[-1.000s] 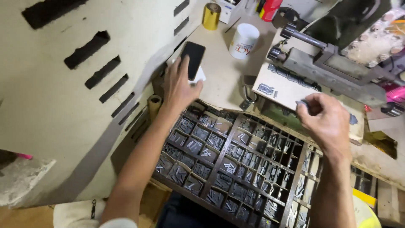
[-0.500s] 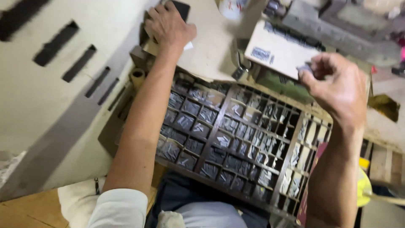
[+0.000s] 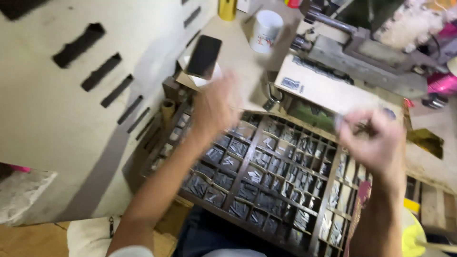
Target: Sorting and arranging individual metal type characters from a type case into a printing block for letterpress printing.
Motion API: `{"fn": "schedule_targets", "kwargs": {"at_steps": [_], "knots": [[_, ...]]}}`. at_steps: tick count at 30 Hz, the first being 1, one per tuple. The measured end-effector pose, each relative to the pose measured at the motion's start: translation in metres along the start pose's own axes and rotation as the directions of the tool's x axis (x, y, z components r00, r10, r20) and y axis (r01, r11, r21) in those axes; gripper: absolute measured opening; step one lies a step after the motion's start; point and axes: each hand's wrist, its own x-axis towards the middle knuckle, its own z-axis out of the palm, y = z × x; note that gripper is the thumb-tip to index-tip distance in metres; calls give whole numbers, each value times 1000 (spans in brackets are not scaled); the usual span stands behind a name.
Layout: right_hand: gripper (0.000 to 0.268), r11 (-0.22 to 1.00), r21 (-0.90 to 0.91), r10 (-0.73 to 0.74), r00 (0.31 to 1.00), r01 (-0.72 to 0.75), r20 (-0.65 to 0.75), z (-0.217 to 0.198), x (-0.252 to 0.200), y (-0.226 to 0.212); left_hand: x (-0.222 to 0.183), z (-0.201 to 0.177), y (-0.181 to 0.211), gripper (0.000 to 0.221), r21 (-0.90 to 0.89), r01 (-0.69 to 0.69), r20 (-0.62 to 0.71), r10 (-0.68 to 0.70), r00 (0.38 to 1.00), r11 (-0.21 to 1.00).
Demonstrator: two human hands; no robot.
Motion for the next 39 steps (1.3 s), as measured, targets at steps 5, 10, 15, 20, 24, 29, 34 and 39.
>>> {"fn": "schedule_targets", "kwargs": {"at_steps": [5, 10, 15, 20, 24, 29, 34, 39], "knots": [[13, 958, 243, 116, 980, -153, 160, 109, -91, 10, -121, 11, 44, 38, -130, -450, 11, 455, 891, 884], [14, 569, 414, 472, 694, -710, 543, 174, -158, -12, -209, 41, 24, 43, -116, -372, 473, 381, 794, 921], [18, 457, 514, 462, 687, -726, 560, 186, -185, -18, -230, 38, 21, 44, -204, -307, 732, 353, 583, 930], [19, 306, 592, 496, 655, -746, 569, 187, -199, -13, -225, 28, 29, 35, -205, -337, 668, 383, 637, 919], [24, 75, 731, 612, 610, -678, 504, 180, -210, -25, -226, 26, 30, 32, -383, -288, 444, 448, 776, 878], [13, 543, 563, 593, 759, -623, 268, 168, -215, -38, -255, 61, 28, 25, -589, 5, 275, 194, 942, 808], [21, 691, 483, 571, 816, -538, 92, 156, -224, -68, -266, 49, 51, 32, -636, 430, 499, -84, 863, 641], [22, 661, 613, 529, 848, -433, 29, 158, -225, -93, -272, 37, 54, 24, -725, 317, 352, -68, 934, 611]]}}
